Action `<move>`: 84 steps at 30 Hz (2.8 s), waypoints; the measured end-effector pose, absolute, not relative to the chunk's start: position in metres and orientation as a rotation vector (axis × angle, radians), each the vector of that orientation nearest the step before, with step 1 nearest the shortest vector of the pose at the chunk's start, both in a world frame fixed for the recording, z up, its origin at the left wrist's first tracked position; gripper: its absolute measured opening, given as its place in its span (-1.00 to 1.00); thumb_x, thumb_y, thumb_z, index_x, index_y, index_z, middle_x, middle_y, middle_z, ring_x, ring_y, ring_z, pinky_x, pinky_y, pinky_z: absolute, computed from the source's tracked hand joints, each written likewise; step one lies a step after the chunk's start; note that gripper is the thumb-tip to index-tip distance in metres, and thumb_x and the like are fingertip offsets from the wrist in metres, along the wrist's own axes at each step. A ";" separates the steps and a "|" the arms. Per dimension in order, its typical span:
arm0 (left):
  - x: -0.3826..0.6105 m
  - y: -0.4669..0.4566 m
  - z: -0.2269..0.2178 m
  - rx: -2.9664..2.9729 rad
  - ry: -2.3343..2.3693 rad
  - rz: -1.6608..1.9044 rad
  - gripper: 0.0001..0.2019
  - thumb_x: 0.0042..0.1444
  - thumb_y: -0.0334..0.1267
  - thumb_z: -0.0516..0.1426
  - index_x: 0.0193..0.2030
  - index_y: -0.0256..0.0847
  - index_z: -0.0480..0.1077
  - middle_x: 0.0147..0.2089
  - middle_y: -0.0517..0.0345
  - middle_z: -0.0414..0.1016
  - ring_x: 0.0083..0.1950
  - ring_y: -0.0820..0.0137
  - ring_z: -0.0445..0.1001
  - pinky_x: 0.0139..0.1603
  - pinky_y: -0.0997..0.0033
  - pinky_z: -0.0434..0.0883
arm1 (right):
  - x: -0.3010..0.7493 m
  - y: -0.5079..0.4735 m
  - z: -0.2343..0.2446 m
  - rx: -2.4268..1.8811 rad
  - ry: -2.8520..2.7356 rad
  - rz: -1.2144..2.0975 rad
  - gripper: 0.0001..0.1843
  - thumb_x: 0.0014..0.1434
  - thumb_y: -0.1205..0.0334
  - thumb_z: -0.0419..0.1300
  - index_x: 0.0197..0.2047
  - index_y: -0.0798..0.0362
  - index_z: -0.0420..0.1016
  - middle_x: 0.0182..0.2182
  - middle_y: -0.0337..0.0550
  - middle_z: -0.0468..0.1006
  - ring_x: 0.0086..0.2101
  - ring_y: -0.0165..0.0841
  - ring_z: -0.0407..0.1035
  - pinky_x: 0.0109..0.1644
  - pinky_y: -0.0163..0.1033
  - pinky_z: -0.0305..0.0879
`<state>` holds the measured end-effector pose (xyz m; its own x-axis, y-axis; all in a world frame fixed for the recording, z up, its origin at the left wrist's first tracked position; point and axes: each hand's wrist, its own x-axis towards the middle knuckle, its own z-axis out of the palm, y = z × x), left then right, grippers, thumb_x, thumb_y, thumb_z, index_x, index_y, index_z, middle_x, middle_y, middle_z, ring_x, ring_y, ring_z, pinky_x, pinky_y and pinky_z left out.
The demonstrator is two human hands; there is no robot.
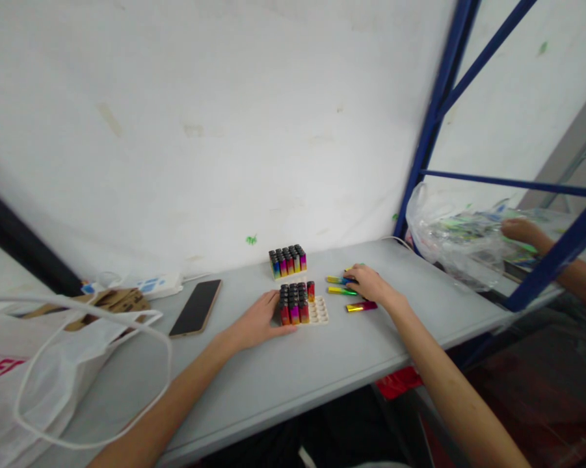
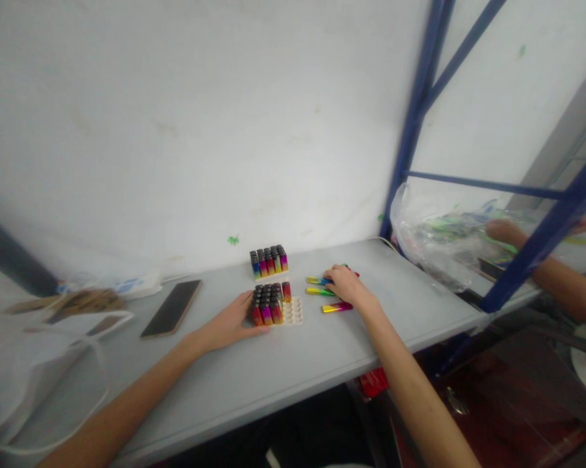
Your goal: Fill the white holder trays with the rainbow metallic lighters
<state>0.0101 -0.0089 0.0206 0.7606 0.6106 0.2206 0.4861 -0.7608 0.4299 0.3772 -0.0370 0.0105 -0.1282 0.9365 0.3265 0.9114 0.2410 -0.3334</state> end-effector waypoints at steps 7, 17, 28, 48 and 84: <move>0.010 -0.009 0.020 2.589 0.819 0.526 -0.22 0.14 0.21 0.31 0.38 -0.18 0.29 0.35 -0.19 0.38 0.35 -0.07 0.36 0.45 -0.11 0.26 | 0.361 -0.037 0.032 -1.322 -1.621 0.364 -0.72 0.17 0.20 0.31 -0.03 0.02 0.60 -0.11 -0.03 0.63 -0.12 -0.21 0.52 0.01 -0.08 0.43; 0.011 -0.008 0.019 2.584 0.866 0.493 -0.20 0.11 0.23 0.31 0.36 -0.22 0.31 0.35 -0.22 0.37 0.36 -0.09 0.35 0.44 -0.13 0.27 | 0.311 -0.061 0.058 -0.917 -1.082 1.113 -0.47 -0.03 0.02 0.51 0.00 -0.05 0.58 -0.04 -0.10 0.59 -0.19 -0.30 0.51 -0.12 -0.20 0.44; 0.010 -0.010 0.018 2.603 0.818 0.566 -0.21 0.12 0.21 0.32 0.38 -0.17 0.28 0.33 -0.18 0.39 0.34 -0.08 0.37 0.42 -0.11 0.30 | 0.290 -0.052 0.039 -0.986 -1.171 1.178 -0.53 -0.02 -0.10 0.49 -0.18 0.08 0.64 -0.29 -0.13 0.66 -0.33 -0.35 0.44 -0.24 -0.27 0.32; 0.009 -0.007 0.014 2.653 0.830 0.530 -0.23 0.13 0.23 0.30 0.33 -0.22 0.33 0.31 -0.19 0.38 0.34 -0.05 0.36 0.44 -0.06 0.30 | 0.281 -0.052 0.034 -1.353 -1.436 0.409 -0.46 0.25 -0.21 0.07 -0.58 -0.02 0.08 -0.63 -0.34 0.09 -0.52 -0.42 0.03 -0.42 -0.26 -0.07; 0.011 -0.009 0.016 2.677 0.811 0.536 -0.26 0.15 0.25 0.28 0.32 -0.19 0.33 0.31 -0.17 0.38 0.34 -0.02 0.37 0.42 -0.03 0.32 | 0.296 -0.079 0.077 -1.420 -2.236 0.073 -0.53 0.48 -0.03 0.05 -0.40 0.06 0.45 -0.46 -0.14 0.47 -0.42 -0.32 0.34 -0.24 -0.24 0.20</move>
